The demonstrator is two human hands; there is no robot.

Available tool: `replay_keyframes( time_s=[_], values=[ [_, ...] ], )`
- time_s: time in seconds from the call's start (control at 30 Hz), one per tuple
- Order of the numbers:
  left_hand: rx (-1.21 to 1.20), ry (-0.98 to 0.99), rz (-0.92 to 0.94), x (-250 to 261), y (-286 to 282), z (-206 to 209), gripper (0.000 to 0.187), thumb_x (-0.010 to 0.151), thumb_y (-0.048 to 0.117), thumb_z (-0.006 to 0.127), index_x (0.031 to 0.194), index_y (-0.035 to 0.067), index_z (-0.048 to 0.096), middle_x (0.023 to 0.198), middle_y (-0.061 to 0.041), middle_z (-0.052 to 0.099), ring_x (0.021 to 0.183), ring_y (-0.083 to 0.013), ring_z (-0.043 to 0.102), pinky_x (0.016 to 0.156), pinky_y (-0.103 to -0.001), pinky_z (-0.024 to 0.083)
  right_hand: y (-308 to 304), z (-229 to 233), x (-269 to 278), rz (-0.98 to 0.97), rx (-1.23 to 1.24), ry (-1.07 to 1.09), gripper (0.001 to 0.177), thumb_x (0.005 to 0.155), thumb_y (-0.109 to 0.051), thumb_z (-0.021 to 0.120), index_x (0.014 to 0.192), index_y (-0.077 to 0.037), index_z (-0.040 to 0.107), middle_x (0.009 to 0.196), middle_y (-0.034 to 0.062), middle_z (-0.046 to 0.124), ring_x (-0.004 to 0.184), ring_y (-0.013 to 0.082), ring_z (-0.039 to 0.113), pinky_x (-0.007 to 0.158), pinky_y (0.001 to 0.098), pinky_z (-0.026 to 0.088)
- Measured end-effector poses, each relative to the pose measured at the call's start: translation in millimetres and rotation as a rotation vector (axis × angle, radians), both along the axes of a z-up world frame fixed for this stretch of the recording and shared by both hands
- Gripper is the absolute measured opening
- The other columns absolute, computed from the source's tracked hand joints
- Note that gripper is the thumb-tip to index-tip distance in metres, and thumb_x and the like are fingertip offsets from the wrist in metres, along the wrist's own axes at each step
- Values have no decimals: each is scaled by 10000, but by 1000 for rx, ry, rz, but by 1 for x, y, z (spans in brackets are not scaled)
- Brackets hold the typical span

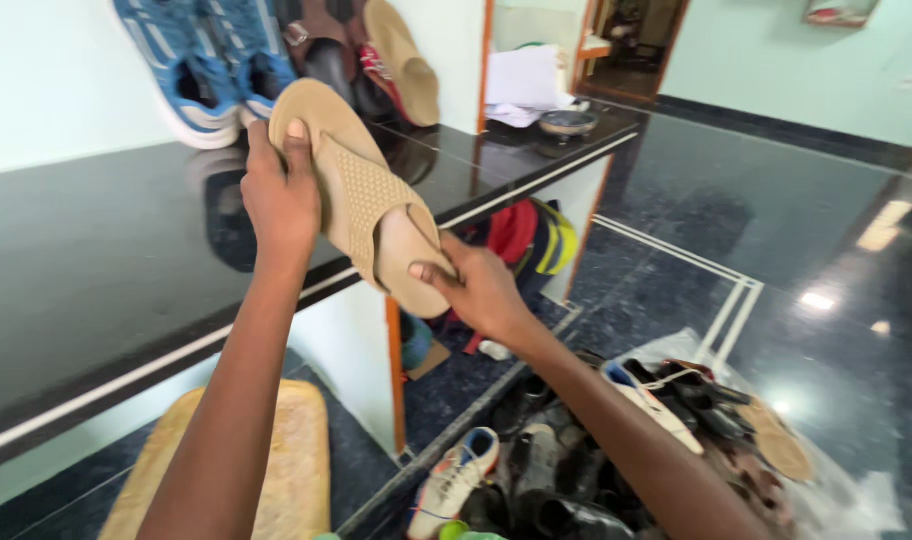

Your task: The person organizes a pile of shoes by picking up pairs, placing them on a shelf, and tying the laces of a white sneaker. The person handles blue sneakers, brown sandals, red sandals, beige flip-flops, and a white sneaker.

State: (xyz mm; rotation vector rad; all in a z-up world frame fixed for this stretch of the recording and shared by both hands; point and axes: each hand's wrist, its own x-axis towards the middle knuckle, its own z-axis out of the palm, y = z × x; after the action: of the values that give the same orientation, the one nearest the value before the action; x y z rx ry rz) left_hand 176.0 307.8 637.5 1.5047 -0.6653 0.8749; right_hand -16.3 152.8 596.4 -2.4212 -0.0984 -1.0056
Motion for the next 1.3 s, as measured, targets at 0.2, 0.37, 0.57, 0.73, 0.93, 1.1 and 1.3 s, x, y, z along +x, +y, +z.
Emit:
replay_keyframes(
  time_s=[0.2, 0.37, 0.57, 0.73, 0.93, 1.1, 1.3],
  values=[
    [411, 162, 63, 25, 43, 2, 770, 991, 211, 549, 1607, 52, 116, 989, -334, 691, 921, -530, 673, 815, -581, 502, 40, 31, 81, 6, 233, -68, 454, 983, -441, 604, 1257, -82, 650, 808, 154, 740, 679, 291, 730, 572, 373, 571],
    [491, 94, -132, 43, 52, -11, 766, 931, 226, 617, 1578, 63, 240, 1206, -311, 668, 1119, -484, 649, 954, -512, 502, 46, 43, 163, 99, 574, -9, 442, 1021, -463, 513, 1157, -79, 682, 803, 44, 728, 614, 116, 699, 456, 259, 549],
    [534, 42, -82, 85, 36, 14, 766, 934, 303, 700, 1532, 18, 315, 1281, -319, 626, 1173, -467, 636, 970, -497, 493, 16, 23, 246, 213, 746, -26, 404, 1057, -433, 477, 1140, -81, 657, 826, 52, 711, 601, 121, 658, 441, 266, 513],
    [558, 239, -84, 104, 6, 31, 829, 873, 320, 668, 1547, 46, 271, 1050, -276, 716, 990, -445, 711, 893, -504, 533, -19, 42, 298, 257, 699, -72, 400, 1076, -410, 461, 1201, -57, 602, 952, 71, 701, 697, 114, 679, 460, 262, 542],
    [455, 147, -28, 190, -66, 37, 790, 877, 323, 713, 1492, 39, 307, 1053, -280, 721, 998, -472, 690, 881, -548, 509, -66, 59, 341, 268, 608, -96, 454, 1072, -421, 416, 1401, -112, 465, 1034, 65, 710, 715, 124, 688, 478, 278, 552],
    [447, 203, -24, 233, -131, 36, 943, 778, 193, 719, 1574, 194, 215, 1064, -301, 696, 1020, -500, 665, 921, -541, 506, -129, 64, 373, 233, 595, -1, 593, 1066, -432, 410, 1551, -121, 270, 1302, 109, 590, 900, 178, 680, 562, 295, 604],
    [365, 268, -93, 247, -181, 42, 811, 728, 142, 746, 1415, 211, 322, 1133, -211, 719, 1105, -446, 665, 946, -518, 499, -183, 73, 399, 111, 476, 58, 686, 1061, -443, 426, 1569, -83, 137, 1592, 115, 332, 1200, 212, 576, 577, 303, 611]
  ],
)
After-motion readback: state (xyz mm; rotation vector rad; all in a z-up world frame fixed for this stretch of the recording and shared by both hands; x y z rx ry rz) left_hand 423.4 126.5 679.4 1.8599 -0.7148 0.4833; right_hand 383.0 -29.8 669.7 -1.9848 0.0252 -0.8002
